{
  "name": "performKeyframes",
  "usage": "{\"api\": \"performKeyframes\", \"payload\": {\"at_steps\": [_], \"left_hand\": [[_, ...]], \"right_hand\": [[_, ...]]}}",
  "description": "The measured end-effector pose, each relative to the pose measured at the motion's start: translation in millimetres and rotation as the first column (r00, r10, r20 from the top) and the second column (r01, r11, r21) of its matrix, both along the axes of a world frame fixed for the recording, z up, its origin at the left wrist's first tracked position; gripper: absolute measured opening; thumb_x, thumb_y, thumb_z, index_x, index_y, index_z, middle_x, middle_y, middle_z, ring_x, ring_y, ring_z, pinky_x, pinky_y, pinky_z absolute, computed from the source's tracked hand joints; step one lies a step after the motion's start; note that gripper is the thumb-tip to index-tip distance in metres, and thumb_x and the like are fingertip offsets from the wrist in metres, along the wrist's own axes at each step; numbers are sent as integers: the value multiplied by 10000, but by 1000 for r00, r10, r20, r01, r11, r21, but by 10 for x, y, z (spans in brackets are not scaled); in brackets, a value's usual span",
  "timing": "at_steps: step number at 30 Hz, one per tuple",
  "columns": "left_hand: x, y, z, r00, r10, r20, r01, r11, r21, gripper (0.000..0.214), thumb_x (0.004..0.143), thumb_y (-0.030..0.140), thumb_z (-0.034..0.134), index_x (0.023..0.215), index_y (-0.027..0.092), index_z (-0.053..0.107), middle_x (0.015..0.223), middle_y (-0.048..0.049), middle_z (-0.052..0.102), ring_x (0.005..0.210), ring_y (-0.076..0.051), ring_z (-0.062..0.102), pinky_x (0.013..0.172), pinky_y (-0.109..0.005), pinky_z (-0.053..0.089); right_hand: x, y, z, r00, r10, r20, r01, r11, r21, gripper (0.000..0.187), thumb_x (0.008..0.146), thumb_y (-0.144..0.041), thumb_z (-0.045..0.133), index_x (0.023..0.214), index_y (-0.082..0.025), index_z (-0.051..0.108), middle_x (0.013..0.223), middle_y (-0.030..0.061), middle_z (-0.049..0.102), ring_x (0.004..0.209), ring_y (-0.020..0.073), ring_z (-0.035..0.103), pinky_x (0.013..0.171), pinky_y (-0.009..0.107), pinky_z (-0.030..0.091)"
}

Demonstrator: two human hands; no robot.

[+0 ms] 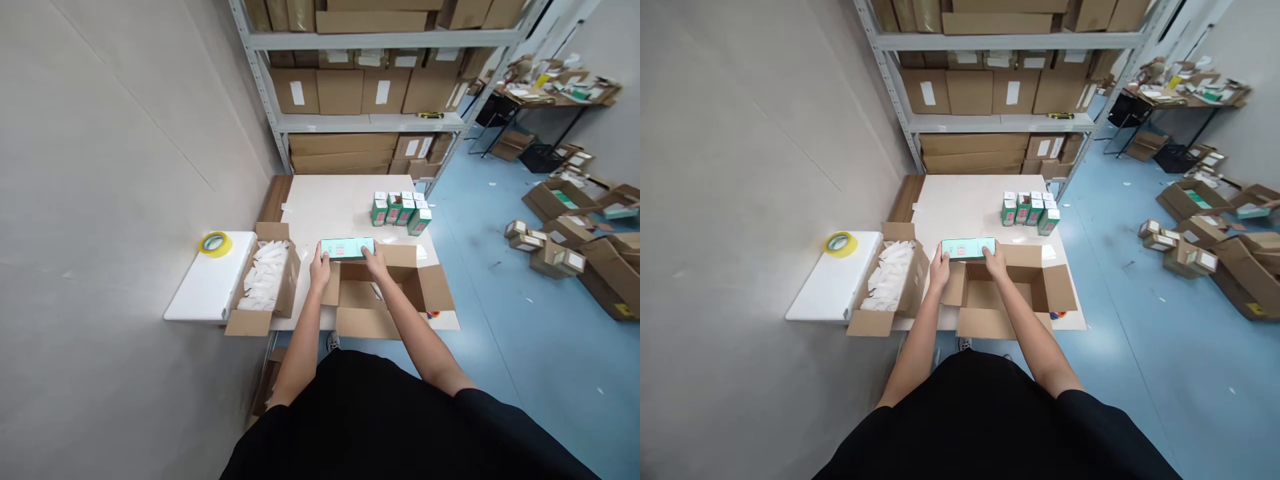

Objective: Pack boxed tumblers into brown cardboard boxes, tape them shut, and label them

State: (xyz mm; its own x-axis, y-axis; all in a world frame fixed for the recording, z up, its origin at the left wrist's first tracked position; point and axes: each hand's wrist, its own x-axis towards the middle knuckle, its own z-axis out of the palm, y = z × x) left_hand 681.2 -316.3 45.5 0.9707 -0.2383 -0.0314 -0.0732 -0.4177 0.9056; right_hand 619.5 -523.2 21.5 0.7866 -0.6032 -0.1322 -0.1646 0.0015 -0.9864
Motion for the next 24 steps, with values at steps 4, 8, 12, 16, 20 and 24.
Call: {"api": "performKeyframes", "payload": {"at_steps": [4, 8, 12, 16, 20, 24], "left_hand": [[-510, -409, -106, 992, -101, -76, 101, 995, 5, 640, 1086, 448, 431, 1686, 245, 333, 1622, -59, 520, 1490, -273, 499, 1243, -377, 382], [-818, -647, -306, 987, -138, -84, 146, 986, 87, 635, 1066, 465, 474, 1658, 251, 395, 1620, -61, 523, 1505, -264, 478, 1245, -365, 371], [-908, -583, -519, 979, -202, 24, 185, 935, 302, 641, 1013, 453, 561, 1600, 204, 491, 1661, -107, 461, 1563, -286, 385, 1293, -409, 294], [-910, -222, -682, 948, -304, -91, 297, 749, 592, 818, 754, 596, 842, 1460, 231, 652, 1719, -126, 350, 1633, -428, 126, 1310, -542, 210], [-926, 75, -784, 874, -420, -244, 461, 561, 687, 1098, 491, 683, 953, 1457, 257, 653, 1780, -118, 168, 1625, -490, 27, 1294, -587, 202], [-1005, 121, -855, 854, -443, -273, 496, 537, 682, 1067, 464, 660, 975, 1420, 281, 689, 1797, -85, 85, 1628, -485, 19, 1273, -577, 273]], "right_hand": [[-729, -420, -79, 994, -49, -94, 43, 997, -71, 485, 875, -466, 654, 1303, -241, 682, 1253, 79, 756, 1216, 333, 663, 1144, 499, 460], [-1204, -645, -239, 993, -19, -113, 12, 998, -66, 521, 882, -415, 601, 1370, -237, 653, 1353, 86, 719, 1279, 313, 645, 1169, 498, 445], [-1470, -786, -431, 986, -69, -152, 59, 996, -69, 695, 848, -407, 643, 1511, -218, 554, 1599, 110, 532, 1525, 295, 437, 1283, 483, 298], [-1677, -868, -553, 993, -59, -99, 58, 998, -13, 772, 852, -447, 655, 1568, -206, 497, 1670, 121, 436, 1558, 296, 392, 1285, 481, 306], [-1809, -888, -558, 998, -35, -43, 35, 999, 7, 772, 855, -449, 651, 1574, -218, 492, 1652, 116, 463, 1522, 301, 439, 1261, 491, 350], [-1864, -832, -482, 998, -5, -57, 5, 1000, 6, 704, 863, -429, 635, 1536, -245, 542, 1628, 102, 494, 1451, 325, 512, 1220, 500, 401]]}}
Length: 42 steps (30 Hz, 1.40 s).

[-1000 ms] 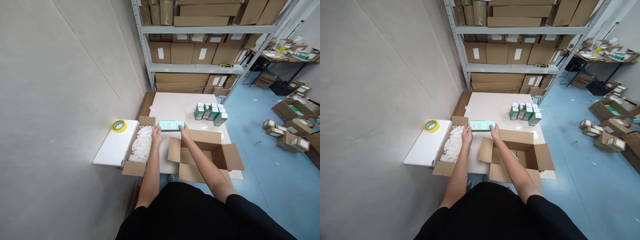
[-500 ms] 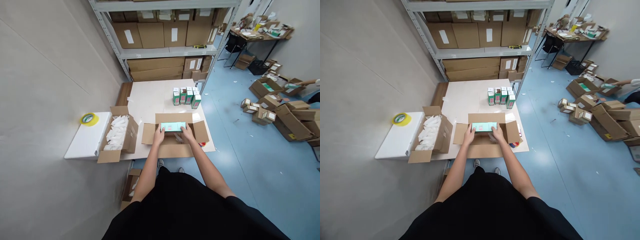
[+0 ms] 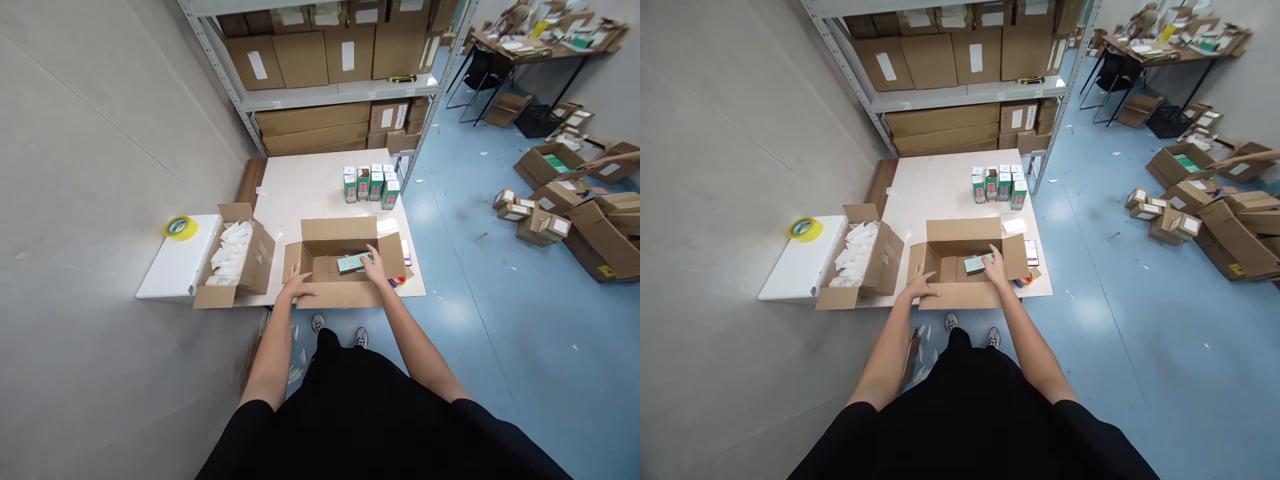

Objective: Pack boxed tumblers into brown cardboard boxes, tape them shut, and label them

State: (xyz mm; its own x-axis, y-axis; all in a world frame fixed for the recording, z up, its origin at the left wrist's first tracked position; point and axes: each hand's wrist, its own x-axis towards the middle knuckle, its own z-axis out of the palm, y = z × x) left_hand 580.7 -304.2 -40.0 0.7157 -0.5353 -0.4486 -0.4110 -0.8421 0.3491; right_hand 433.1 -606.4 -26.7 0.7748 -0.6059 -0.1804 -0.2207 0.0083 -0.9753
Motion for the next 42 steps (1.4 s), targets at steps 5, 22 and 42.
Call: {"api": "performKeyframes", "payload": {"at_steps": [5, 22, 42], "left_hand": [[-244, -62, -130, 979, 100, 178, -88, 993, -72, 467, 681, 630, 897, 962, 261, 846, 1784, 6, 179, 1633, -443, 89, 1286, -525, 286], [-954, 442, -318, 889, 429, 158, -326, 838, -437, 304, 836, 501, 819, 824, 197, 808, 1793, -15, 111, 1631, -450, 107, 1341, -551, 187], [-1774, 1198, -526, 701, 666, 255, -455, 693, -559, 328, 864, 444, 818, 690, 188, 711, 1791, -7, 104, 1618, -463, 168, 1260, -626, 371]], "right_hand": [[12, 169, 87, 999, 52, -18, -52, 999, -5, 651, 874, -419, 619, 1506, -274, 571, 1568, 86, 558, 1430, 317, 520, 1169, 488, 453], [732, 1196, 467, 962, 271, 38, -258, 943, -209, 614, 870, -413, 640, 1465, -265, 608, 1584, 99, 534, 1438, 313, 499, 1170, 487, 438], [2828, 3067, 316, 372, 903, -213, -784, 183, -593, 535, 861, -238, 729, 1388, -164, 671, 1564, 170, 539, 1483, 309, 485, 1266, 486, 351]]}}
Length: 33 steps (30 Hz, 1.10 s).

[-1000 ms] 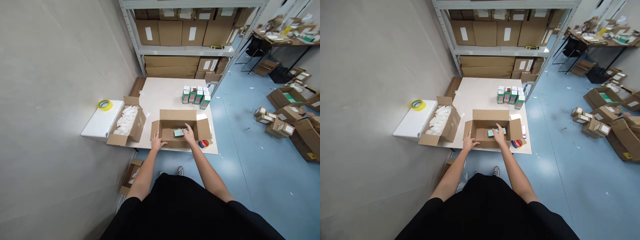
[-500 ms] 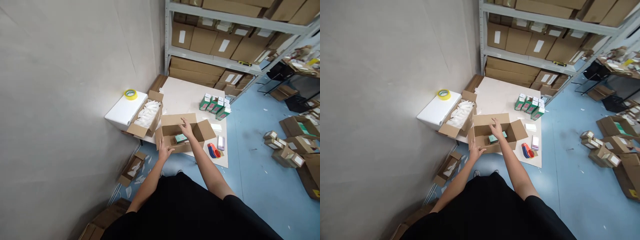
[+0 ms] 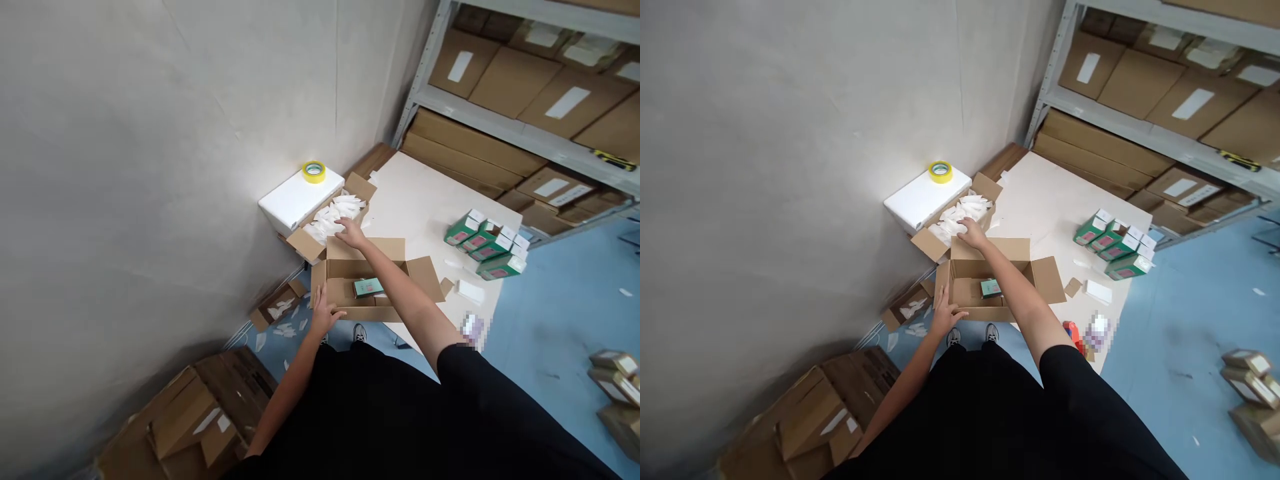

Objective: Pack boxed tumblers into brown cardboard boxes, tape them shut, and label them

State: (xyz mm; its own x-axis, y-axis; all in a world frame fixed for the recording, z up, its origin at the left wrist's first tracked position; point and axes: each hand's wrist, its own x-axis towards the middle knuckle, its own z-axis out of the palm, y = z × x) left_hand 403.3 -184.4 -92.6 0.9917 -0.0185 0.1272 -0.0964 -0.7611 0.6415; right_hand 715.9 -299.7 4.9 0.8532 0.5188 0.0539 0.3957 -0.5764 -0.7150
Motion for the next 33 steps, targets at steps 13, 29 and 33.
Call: {"api": "performKeyframes", "payload": {"at_steps": [13, 29, 33], "left_hand": [[-176, -323, 99, 989, 142, -31, -139, 988, 70, 285, 767, 419, 913, 750, 169, 778, 1793, -43, 106, 1623, -459, 147, 1284, -660, 265], [-131, -341, 123, 994, 101, -40, -98, 993, 64, 363, 741, 483, 917, 744, 151, 771, 1797, -69, 48, 1627, -458, 119, 1285, -621, 275], [-39, -322, 122, 999, 36, 10, -37, 998, 60, 343, 761, 449, 910, 738, 142, 759, 1799, -73, 29, 1630, -465, 82, 1293, -628, 249]], "right_hand": [[147, 1009, -397, 958, 279, -68, -287, 904, -317, 562, 802, -105, 689, 1362, -159, 699, 1426, 164, 637, 1238, 301, 649, 1089, 354, 494], [273, 637, -190, 1000, 27, 14, -27, 999, -42, 403, 785, -55, 538, 1100, -109, 785, 1142, 109, 801, 1076, 217, 710, 1042, 301, 493], [229, 387, -65, 996, -90, -13, 91, 988, 124, 403, 748, -107, 531, 1044, -163, 798, 1111, 86, 811, 1003, 233, 727, 988, 343, 545]]}}
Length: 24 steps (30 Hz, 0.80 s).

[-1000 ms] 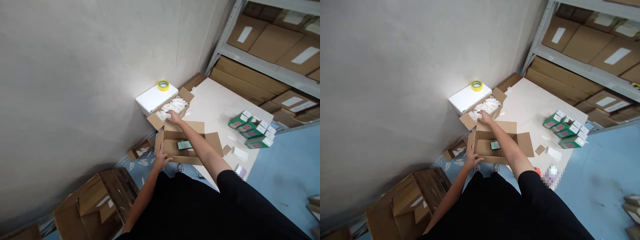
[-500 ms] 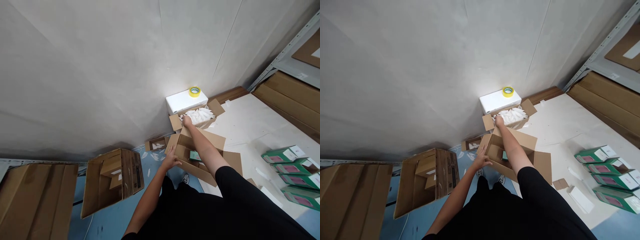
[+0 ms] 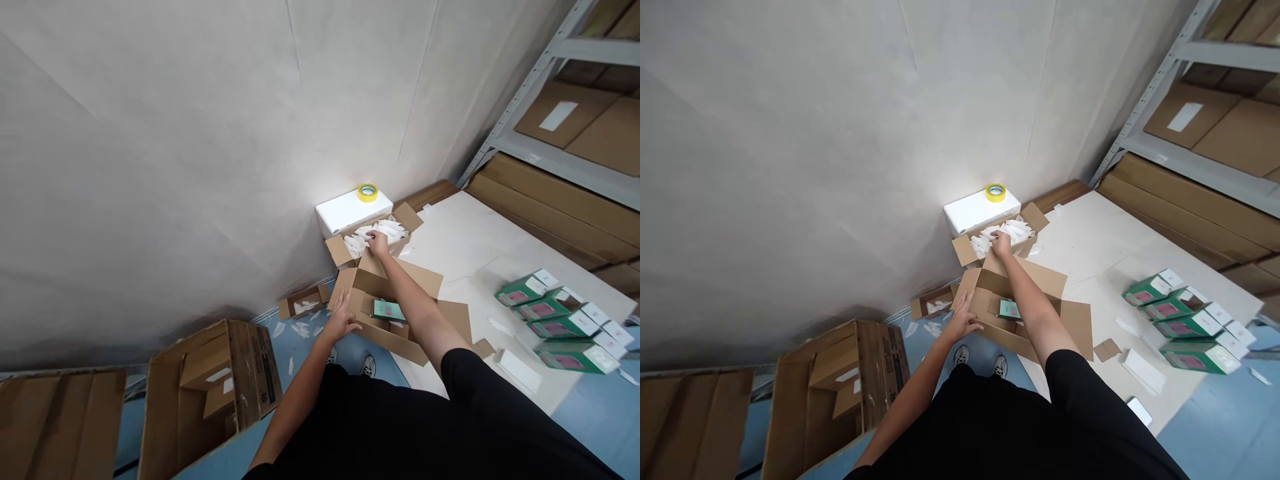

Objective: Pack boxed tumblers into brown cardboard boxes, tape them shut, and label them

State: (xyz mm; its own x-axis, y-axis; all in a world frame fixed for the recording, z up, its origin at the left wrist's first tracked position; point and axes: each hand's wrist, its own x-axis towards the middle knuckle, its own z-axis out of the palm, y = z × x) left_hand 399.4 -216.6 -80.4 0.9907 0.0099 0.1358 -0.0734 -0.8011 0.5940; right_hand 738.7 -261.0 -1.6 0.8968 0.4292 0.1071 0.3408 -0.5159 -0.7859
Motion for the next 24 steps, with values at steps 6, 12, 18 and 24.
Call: {"api": "performKeyframes", "payload": {"at_steps": [6, 12, 18, 24], "left_hand": [[303, 197, -1, 994, -100, 48, 102, 994, -36, 313, 785, 400, 893, 700, 141, 741, 1799, -63, 14, 1626, -473, 104, 1279, -647, 277], [684, 334, 47, 968, -245, 59, 249, 964, -92, 335, 815, 442, 860, 691, 151, 748, 1795, -77, 77, 1628, -469, 102, 1285, -658, 247], [853, 276, 17, 943, -326, 63, 332, 930, -159, 334, 826, 445, 846, 672, 169, 737, 1792, -35, 125, 1623, -465, 140, 1299, -629, 263], [836, 28, -75, 877, -472, 87, 480, 858, -185, 303, 840, 413, 838, 691, 175, 725, 1794, -17, 106, 1624, -462, 135, 1292, -641, 269]], "right_hand": [[-277, -683, 210, 985, -167, 40, 162, 982, 100, 375, 758, -164, 555, 1044, -165, 798, 1009, 86, 804, 851, 241, 687, 888, 364, 567], [-938, -1582, 251, 926, -361, 107, 355, 932, 77, 327, 794, -178, 552, 1026, -182, 783, 1155, 124, 751, 978, 270, 685, 913, 397, 576], [-1776, -2091, 105, 809, -577, 114, 578, 815, 23, 426, 779, -109, 473, 1050, -186, 793, 1153, 117, 763, 1108, 271, 698, 1026, 417, 562], [-2409, -2359, -69, 805, -592, 36, 591, 796, -129, 476, 824, -191, 598, 1270, -189, 762, 1467, 132, 648, 1367, 291, 610, 1182, 450, 474]]}}
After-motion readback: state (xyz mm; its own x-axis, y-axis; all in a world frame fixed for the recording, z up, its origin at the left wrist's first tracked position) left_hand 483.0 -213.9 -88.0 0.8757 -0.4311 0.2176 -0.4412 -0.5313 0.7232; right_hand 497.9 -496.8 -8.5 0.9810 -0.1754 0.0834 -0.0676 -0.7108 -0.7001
